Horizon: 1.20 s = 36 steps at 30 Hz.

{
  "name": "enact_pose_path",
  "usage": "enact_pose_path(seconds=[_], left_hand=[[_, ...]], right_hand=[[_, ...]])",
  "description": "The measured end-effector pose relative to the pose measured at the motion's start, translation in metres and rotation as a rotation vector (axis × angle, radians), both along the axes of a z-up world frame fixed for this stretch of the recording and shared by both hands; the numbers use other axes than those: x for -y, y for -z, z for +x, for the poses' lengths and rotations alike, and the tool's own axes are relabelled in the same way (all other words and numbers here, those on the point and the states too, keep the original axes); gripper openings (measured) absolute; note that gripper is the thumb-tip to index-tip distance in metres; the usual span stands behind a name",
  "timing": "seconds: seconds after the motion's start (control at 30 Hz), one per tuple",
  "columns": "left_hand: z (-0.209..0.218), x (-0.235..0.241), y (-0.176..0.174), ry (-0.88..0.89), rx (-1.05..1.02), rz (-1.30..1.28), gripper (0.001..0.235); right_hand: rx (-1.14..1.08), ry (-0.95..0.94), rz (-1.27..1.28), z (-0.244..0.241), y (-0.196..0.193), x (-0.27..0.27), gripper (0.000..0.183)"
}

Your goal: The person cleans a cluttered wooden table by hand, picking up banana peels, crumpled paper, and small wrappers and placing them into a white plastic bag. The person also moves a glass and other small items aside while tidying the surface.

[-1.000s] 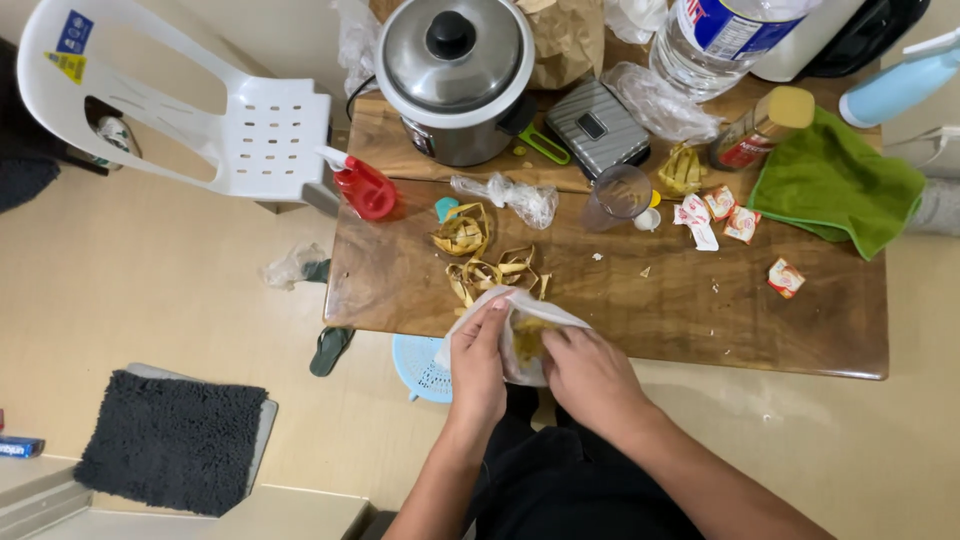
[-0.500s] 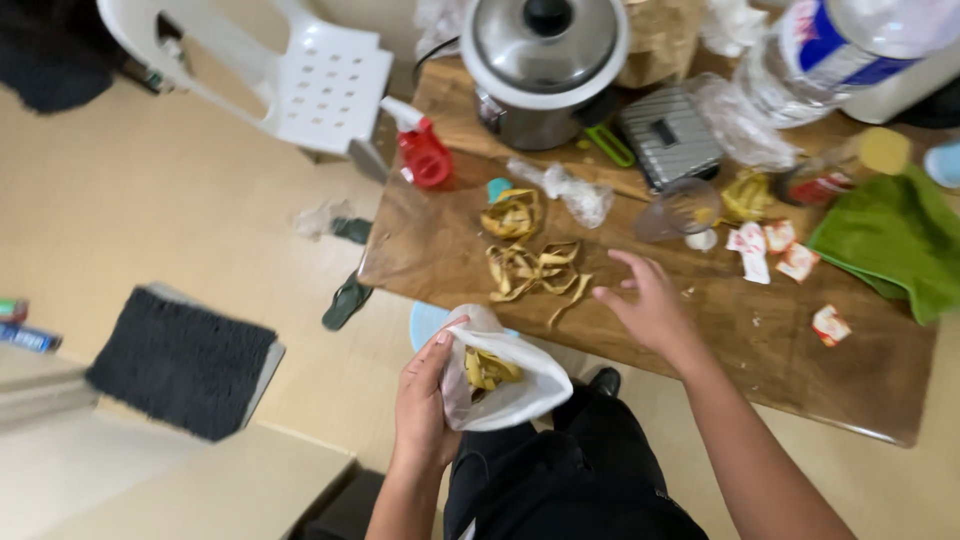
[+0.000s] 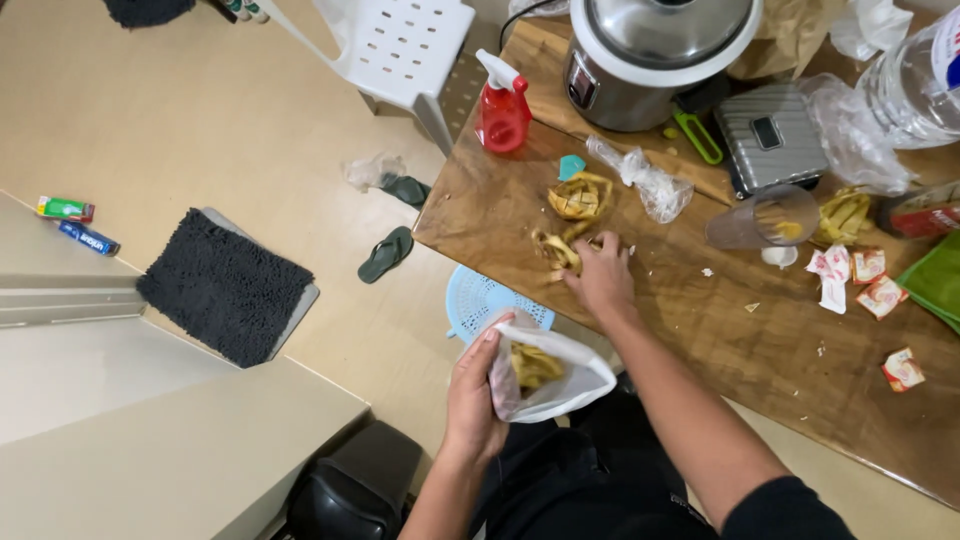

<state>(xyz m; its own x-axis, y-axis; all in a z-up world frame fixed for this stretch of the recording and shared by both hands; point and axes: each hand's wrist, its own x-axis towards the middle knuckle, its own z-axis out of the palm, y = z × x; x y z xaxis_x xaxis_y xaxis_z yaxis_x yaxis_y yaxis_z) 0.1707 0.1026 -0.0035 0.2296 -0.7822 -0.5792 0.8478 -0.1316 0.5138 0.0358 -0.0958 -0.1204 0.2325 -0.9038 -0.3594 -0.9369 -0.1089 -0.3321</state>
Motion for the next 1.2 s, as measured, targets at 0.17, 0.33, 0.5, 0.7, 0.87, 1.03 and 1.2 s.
enact_pose_path(seconds=[0.17, 0.33, 0.5, 0.7, 0.87, 1.03, 1.2], left_hand=[[-0.008, 0.024, -0.036, 0.057, -0.073, 0.001, 0.045], [-0.033, 0.059, -0.045, 0.172, -0.074, 0.009, 0.045], [-0.063, 0.092, -0.039, 0.293, 0.003, -0.09, 0.047], [-0.091, 0.136, -0.031, 0.371, 0.037, -0.137, 0.046], [-0.101, 0.15, -0.032, 0.408, 0.0, -0.105, 0.045], [-0.11, 0.129, -0.003, 0.517, 0.179, -0.164, 0.044], [-0.102, 0.1, 0.055, 0.483, 0.32, -0.067, 0.041]], right_hand=[[0.19, -0.008, -0.072, -0.066, 0.043, 0.01, 0.035], [0.359, 0.096, -0.354, -0.123, -0.018, 0.021, 0.021], [0.768, 0.591, 0.021, -0.168, -0.105, 0.015, 0.018], [1.167, 0.563, -0.078, -0.196, -0.178, -0.015, 0.016], [0.988, 0.395, 0.116, -0.165, -0.177, -0.035, 0.022], [0.483, 0.144, 0.35, -0.124, -0.125, -0.032, 0.02], [0.139, -0.098, -0.028, -0.104, -0.12, -0.039, 0.021]])
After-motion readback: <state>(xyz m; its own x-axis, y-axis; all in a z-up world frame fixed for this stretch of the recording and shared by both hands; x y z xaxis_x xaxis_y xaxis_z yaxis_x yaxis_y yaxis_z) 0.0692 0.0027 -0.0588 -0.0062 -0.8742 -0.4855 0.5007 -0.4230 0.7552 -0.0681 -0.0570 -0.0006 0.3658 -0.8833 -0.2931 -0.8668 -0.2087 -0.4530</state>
